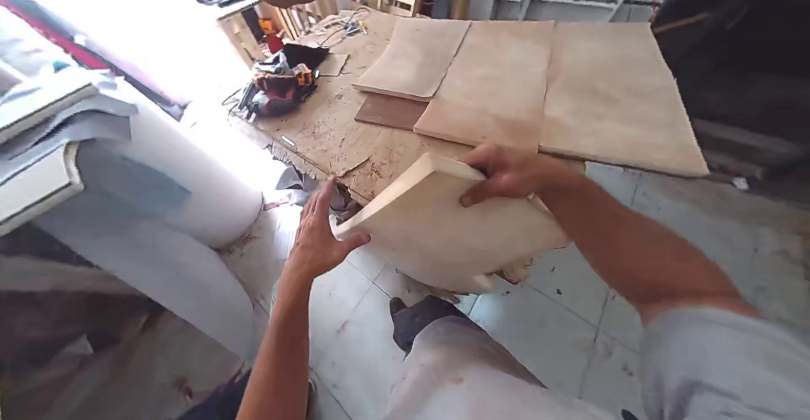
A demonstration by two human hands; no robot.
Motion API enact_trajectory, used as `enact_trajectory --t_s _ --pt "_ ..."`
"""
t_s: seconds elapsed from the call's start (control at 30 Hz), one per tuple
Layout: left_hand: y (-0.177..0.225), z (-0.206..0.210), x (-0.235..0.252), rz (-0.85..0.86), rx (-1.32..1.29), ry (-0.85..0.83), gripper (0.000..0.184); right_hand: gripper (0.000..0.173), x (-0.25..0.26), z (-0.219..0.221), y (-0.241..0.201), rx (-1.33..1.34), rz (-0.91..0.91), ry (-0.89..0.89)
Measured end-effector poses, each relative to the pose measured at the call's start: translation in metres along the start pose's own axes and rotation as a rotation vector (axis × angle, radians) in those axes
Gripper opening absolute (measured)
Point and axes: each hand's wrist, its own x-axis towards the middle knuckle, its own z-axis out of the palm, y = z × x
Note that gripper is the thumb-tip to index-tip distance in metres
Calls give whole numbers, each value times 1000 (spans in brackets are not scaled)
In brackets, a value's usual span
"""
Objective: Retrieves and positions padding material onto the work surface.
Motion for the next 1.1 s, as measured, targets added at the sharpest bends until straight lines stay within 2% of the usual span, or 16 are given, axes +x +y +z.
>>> enact_trajectory --t_s 0.03,0.1,0.17,0.2,0.3,0.37,0.43,0.5,0.6,0.67,0.77,0.8,0.9,1.0,1.07,1.1 --pt "-7 -8 17 29 -93 -109 98 13 27 -7 -11 -122 -51 -43" --pt "-21 -16 40 26 -288 -210 47 23 75 -27 -31 -504 -143 6" --pt "-37 -34 59 -26 -421 -125 21 46 99 -49 -43 -829 -101 288" --pt "-49 -50 70 -49 -476 -29 14 51 102 -60 -42 -834 -86 491" --pt "-84 -109 103 -86 -628 232 22 55 74 -55 6 -439 -129 1094" --pt "-104 -151 130 -79 -658 335 28 60 43 -3 70 -151 -8 1328" --pt "-130 -188 162 -59 -698 419 29 66 29 81 141 45 196 1391" --pt "-169 -221 199 -10 -782 447 26 79 43 165 186 172 368 1306" --pt "-230 -251 263 80 -944 335 32 102 90 234 180 152 508 1095" --pt "-250 -244 300 88 -1061 217 34 93 132 239 144 139 548 1135" --pt "-250 -215 343 -140 -1088 214 34 44 174 239 106 92 617 1371" --pt "-251 -201 354 -229 -1079 197 34 40 174 238 87 2 727 1448" --pt "-261 -137 364 -445 -1077 -69 40 62 143 244 13 -191 1095 1517" --pt "-285 -42 332 -609 -1172 -488 41 53 105 268 -47 35 1428 1418" --pt "-307 15 310 -749 -1171 -662 41 52 81 299 -50 210 1585 1285" --pt "-319 37 304 -805 -1146 -706 41 51 77 321 -40 241 1592 1297"
